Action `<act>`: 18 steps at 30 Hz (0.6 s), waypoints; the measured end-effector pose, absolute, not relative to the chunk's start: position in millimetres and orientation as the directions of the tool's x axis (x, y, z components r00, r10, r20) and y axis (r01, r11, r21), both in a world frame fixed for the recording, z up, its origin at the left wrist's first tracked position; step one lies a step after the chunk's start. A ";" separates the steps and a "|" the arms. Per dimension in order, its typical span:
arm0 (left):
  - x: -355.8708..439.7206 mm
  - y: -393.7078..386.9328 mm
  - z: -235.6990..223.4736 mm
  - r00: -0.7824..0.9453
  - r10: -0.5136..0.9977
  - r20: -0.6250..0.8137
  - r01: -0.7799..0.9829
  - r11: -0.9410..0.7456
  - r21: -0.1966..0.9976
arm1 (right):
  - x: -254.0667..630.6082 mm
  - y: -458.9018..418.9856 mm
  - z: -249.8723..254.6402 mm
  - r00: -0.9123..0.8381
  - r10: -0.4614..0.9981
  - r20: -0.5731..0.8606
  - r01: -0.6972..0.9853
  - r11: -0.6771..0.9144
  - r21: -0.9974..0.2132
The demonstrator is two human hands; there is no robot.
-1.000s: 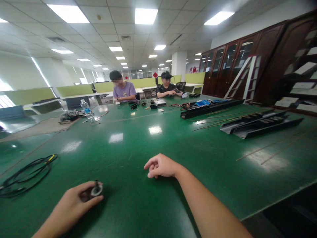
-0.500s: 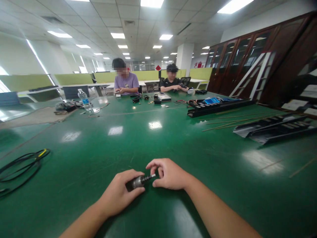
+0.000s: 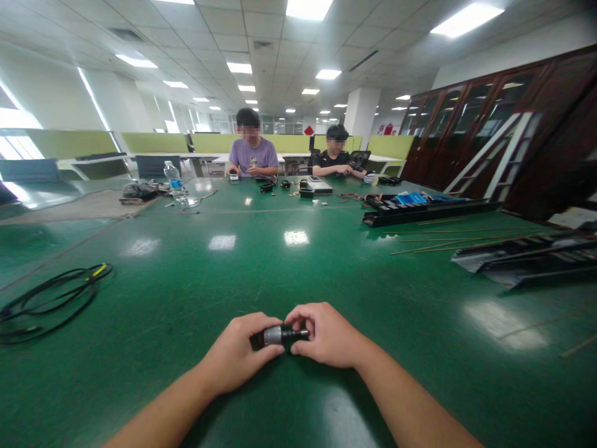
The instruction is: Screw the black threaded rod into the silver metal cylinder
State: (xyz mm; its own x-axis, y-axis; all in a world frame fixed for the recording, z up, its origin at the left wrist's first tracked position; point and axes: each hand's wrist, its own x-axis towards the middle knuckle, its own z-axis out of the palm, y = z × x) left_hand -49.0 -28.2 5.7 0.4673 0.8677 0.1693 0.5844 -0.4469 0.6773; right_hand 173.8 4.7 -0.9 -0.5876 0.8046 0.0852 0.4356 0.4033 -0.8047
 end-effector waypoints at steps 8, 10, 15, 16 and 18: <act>-46.6 -28.4 7.8 0.456 0.876 0.159 0.597 -0.433 0.676 | 170.1 0.9 -1.4 -0.562 0.807 0.183 0.452 0.485 -0.749; -46.5 -28.6 7.9 0.458 0.876 0.154 0.596 -0.430 0.678 | 169.7 1.5 -1.5 -0.561 0.805 0.192 0.453 0.493 -0.743; -46.8 -29.0 7.1 0.473 0.868 0.148 0.587 -0.436 0.682 | 168.8 2.2 -1.6 -0.568 0.797 0.206 0.460 0.515 -0.723; -46.9 -29.0 6.8 0.475 0.868 0.145 0.589 -0.436 0.681 | 168.8 2.2 -1.8 -0.571 0.795 0.206 0.462 0.519 -0.720; -46.9 -29.1 6.4 0.477 0.867 0.143 0.593 -0.438 0.676 | 169.0 2.1 -2.2 -0.576 0.792 0.202 0.466 0.521 -0.716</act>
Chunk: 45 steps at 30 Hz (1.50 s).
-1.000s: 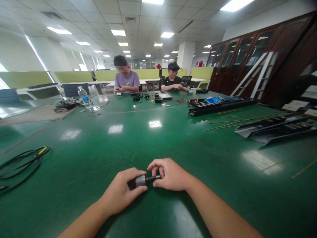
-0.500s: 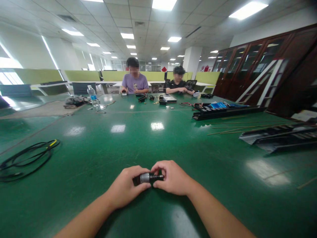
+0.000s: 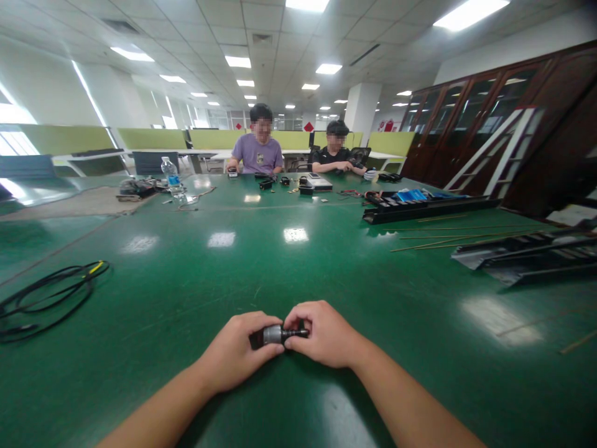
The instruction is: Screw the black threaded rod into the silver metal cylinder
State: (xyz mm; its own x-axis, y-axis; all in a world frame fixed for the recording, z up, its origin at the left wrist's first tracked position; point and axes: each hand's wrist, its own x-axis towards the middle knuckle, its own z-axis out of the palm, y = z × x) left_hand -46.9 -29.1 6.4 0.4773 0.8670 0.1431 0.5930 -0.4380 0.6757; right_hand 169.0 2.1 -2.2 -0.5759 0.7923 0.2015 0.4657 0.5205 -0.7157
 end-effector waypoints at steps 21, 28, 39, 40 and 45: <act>-45.5 -27.3 6.7 0.468 0.876 0.118 0.622 -0.422 0.660 | 173.9 3.4 -2.0 -0.607 0.776 0.170 0.472 0.525 -0.709; -45.2 -27.6 7.2 0.478 0.869 0.126 0.621 -0.436 0.652 | 174.3 3.1 -1.0 -0.611 0.773 0.169 0.487 0.536 -0.690; -44.4 -27.1 6.3 0.482 0.867 0.128 0.622 -0.441 0.647 | 175.4 2.0 2.3 -0.622 0.768 0.151 0.505 0.541 -0.672; -44.3 -27.4 6.6 0.483 0.867 0.124 0.623 -0.440 0.647 | 175.6 1.9 2.1 -0.621 0.768 0.154 0.504 0.543 -0.672; -44.1 -27.3 8.2 0.485 0.868 0.108 0.633 -0.434 0.642 | 176.7 1.6 0.0 -0.623 0.765 0.163 0.498 0.548 -0.672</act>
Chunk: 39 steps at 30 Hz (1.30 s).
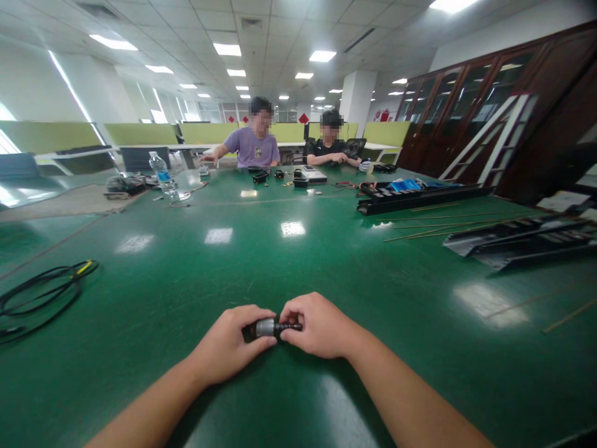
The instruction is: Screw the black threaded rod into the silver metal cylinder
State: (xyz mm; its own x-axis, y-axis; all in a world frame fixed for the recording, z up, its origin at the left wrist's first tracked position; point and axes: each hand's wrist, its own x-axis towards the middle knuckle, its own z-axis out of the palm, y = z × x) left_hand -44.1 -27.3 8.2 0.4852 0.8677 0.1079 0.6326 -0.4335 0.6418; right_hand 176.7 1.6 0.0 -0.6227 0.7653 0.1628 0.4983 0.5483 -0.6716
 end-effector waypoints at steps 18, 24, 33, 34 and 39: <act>-43.6 -25.1 7.2 0.495 0.862 0.110 0.623 -0.440 0.647 | 176.0 0.1 4.2 -0.621 0.773 0.131 0.539 0.543 -0.644; -43.4 -25.5 8.5 0.500 0.859 0.109 0.618 -0.442 0.650 | 176.3 -0.5 5.1 -0.621 0.772 0.134 0.544 0.548 -0.636; -44.2 -22.8 5.2 0.521 0.845 0.115 0.603 -0.461 0.651 | 176.9 -3.0 9.6 -0.621 0.775 0.119 0.562 0.546 -0.621; -44.5 -22.8 4.8 0.525 0.844 0.113 0.602 -0.462 0.651 | 176.9 -3.0 9.8 -0.621 0.775 0.117 0.564 0.546 -0.620; -45.0 -23.2 4.5 0.527 0.842 0.112 0.604 -0.464 0.648 | 177.5 -2.4 8.0 -0.621 0.774 0.123 0.559 0.547 -0.623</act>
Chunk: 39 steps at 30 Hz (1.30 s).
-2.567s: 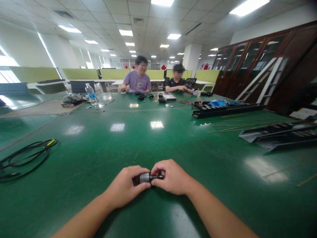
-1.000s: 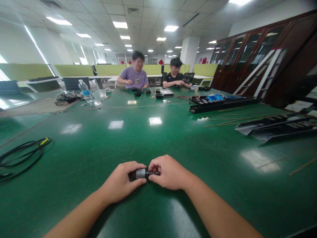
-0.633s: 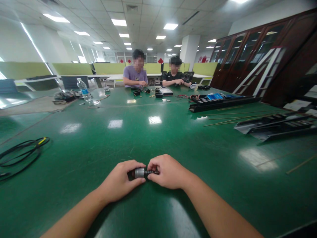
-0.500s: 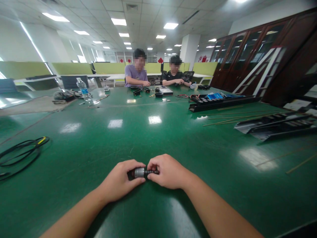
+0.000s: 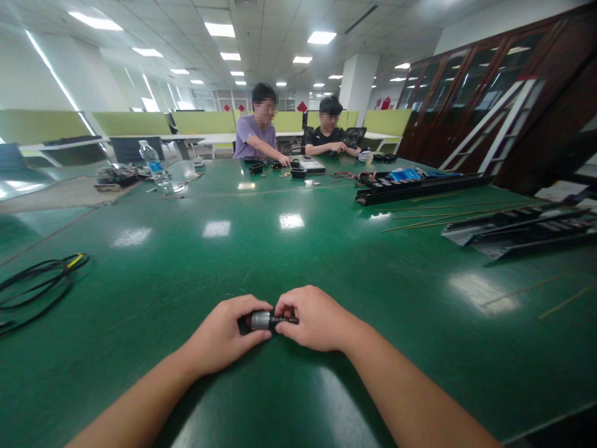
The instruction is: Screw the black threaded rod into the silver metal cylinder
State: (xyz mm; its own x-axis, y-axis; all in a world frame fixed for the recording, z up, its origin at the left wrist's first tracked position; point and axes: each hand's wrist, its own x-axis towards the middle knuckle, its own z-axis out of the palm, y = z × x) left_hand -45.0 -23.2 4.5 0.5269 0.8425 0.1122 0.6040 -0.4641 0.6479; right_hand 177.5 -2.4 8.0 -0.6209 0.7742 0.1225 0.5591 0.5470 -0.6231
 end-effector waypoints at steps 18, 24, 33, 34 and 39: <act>-42.7 -26.5 4.7 0.475 0.870 0.132 0.632 -0.442 0.636 | 180.0 0.7 3.1 -0.633 0.761 0.147 0.511 0.552 -0.659; -44.0 -25.2 4.1 0.466 0.872 0.148 0.636 -0.447 0.629 | 180.6 3.0 2.2 -0.620 0.772 0.142 0.503 0.530 -0.683; -45.3 -26.6 3.8 0.442 0.882 0.164 0.653 -0.442 0.615 | 182.4 7.1 1.0 -0.601 0.786 0.144 0.520 0.522 -0.676; -45.3 -26.6 3.7 0.442 0.882 0.164 0.654 -0.441 0.614 | 182.6 7.4 0.7 -0.600 0.787 0.145 0.521 0.522 -0.675; -45.5 -25.1 3.3 0.434 0.886 0.162 0.664 -0.435 0.608 | 183.7 8.9 0.1 -0.593 0.792 0.145 0.529 0.519 -0.671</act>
State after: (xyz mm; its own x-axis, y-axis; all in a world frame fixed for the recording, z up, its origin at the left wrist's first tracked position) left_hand -45.5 -25.1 3.3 0.4336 0.8865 0.1617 0.6636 -0.4355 0.6083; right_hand 183.7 8.9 0.1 -0.5935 0.7918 0.1446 0.5290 0.5191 -0.6714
